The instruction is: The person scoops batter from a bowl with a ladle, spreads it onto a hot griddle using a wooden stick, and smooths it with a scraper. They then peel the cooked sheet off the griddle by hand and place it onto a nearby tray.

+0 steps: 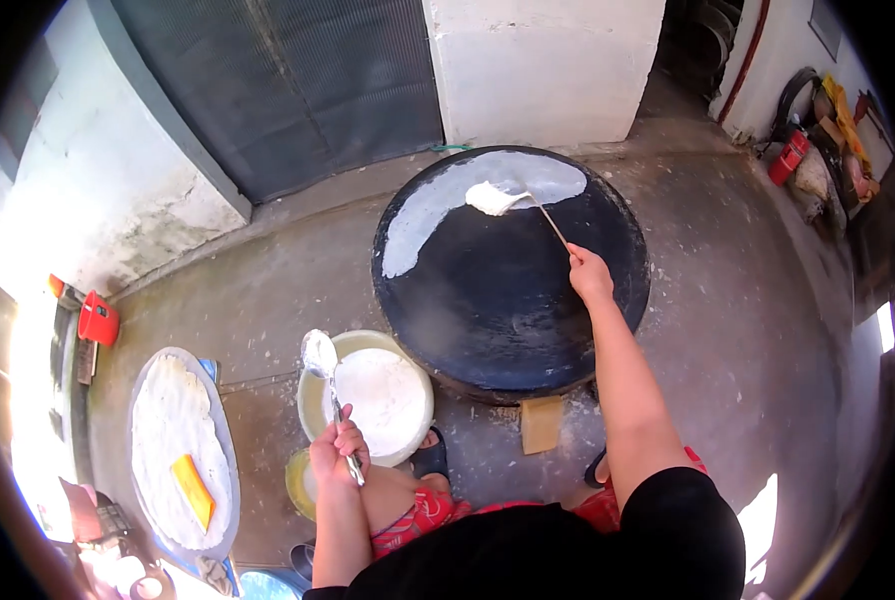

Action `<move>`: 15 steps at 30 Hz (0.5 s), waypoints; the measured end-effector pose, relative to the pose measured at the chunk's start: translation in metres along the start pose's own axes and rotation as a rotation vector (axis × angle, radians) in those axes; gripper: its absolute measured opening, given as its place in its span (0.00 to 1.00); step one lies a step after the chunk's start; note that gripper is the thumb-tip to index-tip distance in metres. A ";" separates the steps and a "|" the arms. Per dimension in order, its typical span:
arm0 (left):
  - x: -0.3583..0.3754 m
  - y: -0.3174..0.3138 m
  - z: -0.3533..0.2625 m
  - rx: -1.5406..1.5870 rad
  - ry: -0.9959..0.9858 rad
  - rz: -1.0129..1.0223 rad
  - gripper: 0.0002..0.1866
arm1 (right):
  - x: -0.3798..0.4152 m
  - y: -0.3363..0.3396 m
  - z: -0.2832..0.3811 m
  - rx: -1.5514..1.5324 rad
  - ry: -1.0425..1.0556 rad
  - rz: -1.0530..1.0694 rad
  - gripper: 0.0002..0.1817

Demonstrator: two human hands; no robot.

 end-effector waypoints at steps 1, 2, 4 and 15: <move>0.001 0.002 0.000 -0.005 0.000 -0.006 0.16 | -0.016 -0.016 -0.011 0.009 0.049 0.006 0.15; 0.002 0.001 -0.001 -0.015 0.002 -0.010 0.16 | -0.015 -0.021 -0.003 0.013 0.099 0.008 0.15; 0.001 0.002 -0.003 -0.033 -0.005 -0.010 0.15 | -0.008 -0.024 0.000 0.064 0.125 0.061 0.15; 0.003 0.005 -0.006 -0.093 -0.016 -0.057 0.15 | 0.027 -0.031 0.021 0.112 0.307 0.116 0.14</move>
Point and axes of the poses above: each hand's wrist, its own x-axis away from the middle knuckle, its own y-axis out of the back of the hand, z = x × y, the point moved 7 cm from there along -x, towards the middle knuckle, and after that the axes turned 12 degrees about z, right-handed, at the moved point
